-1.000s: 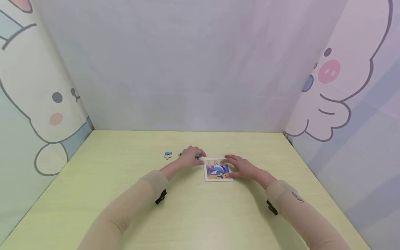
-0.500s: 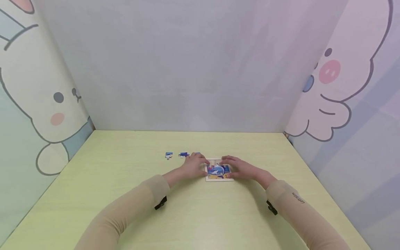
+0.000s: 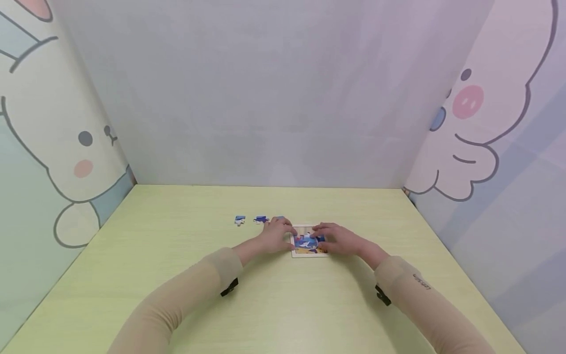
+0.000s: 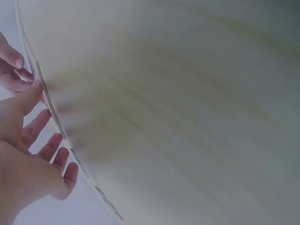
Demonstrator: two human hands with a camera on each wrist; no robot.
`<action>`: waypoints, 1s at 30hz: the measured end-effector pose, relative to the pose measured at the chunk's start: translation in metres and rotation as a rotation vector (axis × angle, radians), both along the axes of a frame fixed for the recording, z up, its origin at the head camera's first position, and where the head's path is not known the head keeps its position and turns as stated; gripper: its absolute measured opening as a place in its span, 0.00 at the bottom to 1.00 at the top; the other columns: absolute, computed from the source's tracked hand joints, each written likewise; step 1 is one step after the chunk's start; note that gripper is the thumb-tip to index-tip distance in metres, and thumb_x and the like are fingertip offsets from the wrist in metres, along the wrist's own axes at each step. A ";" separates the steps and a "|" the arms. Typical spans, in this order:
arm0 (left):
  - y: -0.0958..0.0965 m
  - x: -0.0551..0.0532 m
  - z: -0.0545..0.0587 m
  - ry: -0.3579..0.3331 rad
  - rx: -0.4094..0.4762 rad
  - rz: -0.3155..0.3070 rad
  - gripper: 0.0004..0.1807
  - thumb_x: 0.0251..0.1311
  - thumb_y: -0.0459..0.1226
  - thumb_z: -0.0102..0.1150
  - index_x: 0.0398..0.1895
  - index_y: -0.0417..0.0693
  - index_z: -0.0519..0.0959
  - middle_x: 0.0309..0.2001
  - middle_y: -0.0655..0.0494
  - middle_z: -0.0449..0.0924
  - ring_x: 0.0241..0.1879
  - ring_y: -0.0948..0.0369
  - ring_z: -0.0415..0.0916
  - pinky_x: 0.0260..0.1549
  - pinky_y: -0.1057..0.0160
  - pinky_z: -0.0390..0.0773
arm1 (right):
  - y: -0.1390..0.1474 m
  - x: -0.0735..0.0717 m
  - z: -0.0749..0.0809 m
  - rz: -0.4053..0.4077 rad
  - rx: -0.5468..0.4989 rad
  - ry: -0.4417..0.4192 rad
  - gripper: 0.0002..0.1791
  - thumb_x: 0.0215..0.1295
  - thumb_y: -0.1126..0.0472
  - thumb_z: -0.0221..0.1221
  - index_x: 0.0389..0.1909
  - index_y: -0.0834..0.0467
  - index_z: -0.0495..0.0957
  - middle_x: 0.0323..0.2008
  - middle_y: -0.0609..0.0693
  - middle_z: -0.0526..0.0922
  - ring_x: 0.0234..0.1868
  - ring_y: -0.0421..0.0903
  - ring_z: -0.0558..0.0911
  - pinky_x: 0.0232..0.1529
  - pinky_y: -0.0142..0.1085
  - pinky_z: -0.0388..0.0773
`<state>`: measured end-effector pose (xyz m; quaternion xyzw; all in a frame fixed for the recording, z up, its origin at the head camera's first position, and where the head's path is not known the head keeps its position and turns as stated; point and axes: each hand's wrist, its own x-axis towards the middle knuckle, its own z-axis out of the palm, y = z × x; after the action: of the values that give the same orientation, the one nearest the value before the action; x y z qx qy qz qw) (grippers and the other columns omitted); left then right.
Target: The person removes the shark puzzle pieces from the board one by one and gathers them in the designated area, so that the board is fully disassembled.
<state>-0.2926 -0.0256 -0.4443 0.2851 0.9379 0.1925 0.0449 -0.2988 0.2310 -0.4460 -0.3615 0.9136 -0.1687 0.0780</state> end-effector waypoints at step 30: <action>0.006 -0.012 -0.003 -0.008 0.220 -0.066 0.05 0.58 0.34 0.61 0.34 0.52 0.76 0.31 0.61 0.80 0.34 0.64 0.75 0.39 0.64 0.74 | -0.022 0.007 -0.002 -0.146 0.032 0.130 0.21 0.54 0.44 0.66 0.44 0.51 0.81 0.55 0.51 0.78 0.56 0.53 0.75 0.56 0.48 0.71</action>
<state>-0.3051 -0.0199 -0.4473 0.3182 0.9010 0.2939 0.0232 -0.2923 0.2085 -0.4478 -0.3030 0.9432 -0.1356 0.0117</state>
